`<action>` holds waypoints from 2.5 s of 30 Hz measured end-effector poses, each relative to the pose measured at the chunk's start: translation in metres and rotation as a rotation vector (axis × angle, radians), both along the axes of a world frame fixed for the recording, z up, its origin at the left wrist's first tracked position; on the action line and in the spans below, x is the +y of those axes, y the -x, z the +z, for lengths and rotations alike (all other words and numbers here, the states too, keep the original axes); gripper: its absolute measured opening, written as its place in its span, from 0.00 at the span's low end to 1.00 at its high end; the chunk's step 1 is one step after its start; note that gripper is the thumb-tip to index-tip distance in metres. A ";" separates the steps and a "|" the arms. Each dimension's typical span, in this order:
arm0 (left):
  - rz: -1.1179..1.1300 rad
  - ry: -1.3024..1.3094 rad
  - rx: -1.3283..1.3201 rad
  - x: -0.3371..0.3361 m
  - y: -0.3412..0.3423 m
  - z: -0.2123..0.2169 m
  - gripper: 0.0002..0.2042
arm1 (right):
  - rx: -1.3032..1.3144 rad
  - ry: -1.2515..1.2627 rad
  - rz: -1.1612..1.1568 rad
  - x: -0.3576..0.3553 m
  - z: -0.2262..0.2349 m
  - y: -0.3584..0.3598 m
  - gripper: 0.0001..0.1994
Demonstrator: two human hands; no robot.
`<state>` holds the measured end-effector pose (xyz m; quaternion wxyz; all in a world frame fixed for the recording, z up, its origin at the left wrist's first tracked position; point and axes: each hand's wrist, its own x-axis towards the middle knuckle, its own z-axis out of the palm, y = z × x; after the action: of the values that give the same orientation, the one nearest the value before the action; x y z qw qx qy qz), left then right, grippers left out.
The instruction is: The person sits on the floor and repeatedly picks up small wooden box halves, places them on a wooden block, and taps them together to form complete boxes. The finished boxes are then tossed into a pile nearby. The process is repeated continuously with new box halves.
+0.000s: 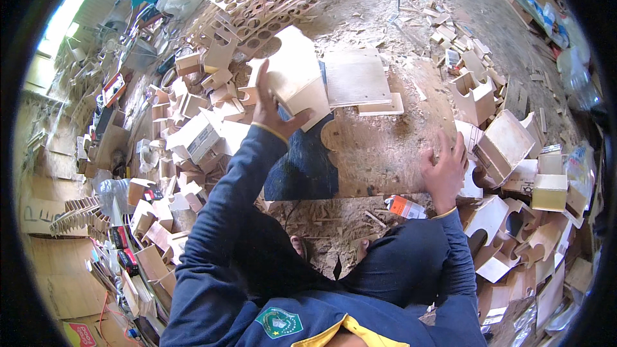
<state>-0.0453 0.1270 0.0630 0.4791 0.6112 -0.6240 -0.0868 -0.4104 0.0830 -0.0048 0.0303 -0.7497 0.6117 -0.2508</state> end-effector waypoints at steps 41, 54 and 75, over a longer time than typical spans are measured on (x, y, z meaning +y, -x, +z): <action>0.446 -0.076 -0.029 -0.154 -0.102 -0.023 0.58 | 0.120 0.013 0.214 -0.032 -0.027 0.037 0.22; 1.212 1.092 0.276 0.506 -0.448 0.032 0.54 | 0.178 0.084 0.299 -0.059 -0.050 0.034 0.22; 1.042 -0.338 0.097 0.309 -0.404 -0.052 0.26 | 0.096 -0.133 0.276 -0.039 -0.018 0.034 0.22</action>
<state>0.3589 0.4363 0.0106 0.3823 0.9029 -0.1935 0.0348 -0.4448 0.0438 -0.0229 0.0849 -0.8339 0.5190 -0.1672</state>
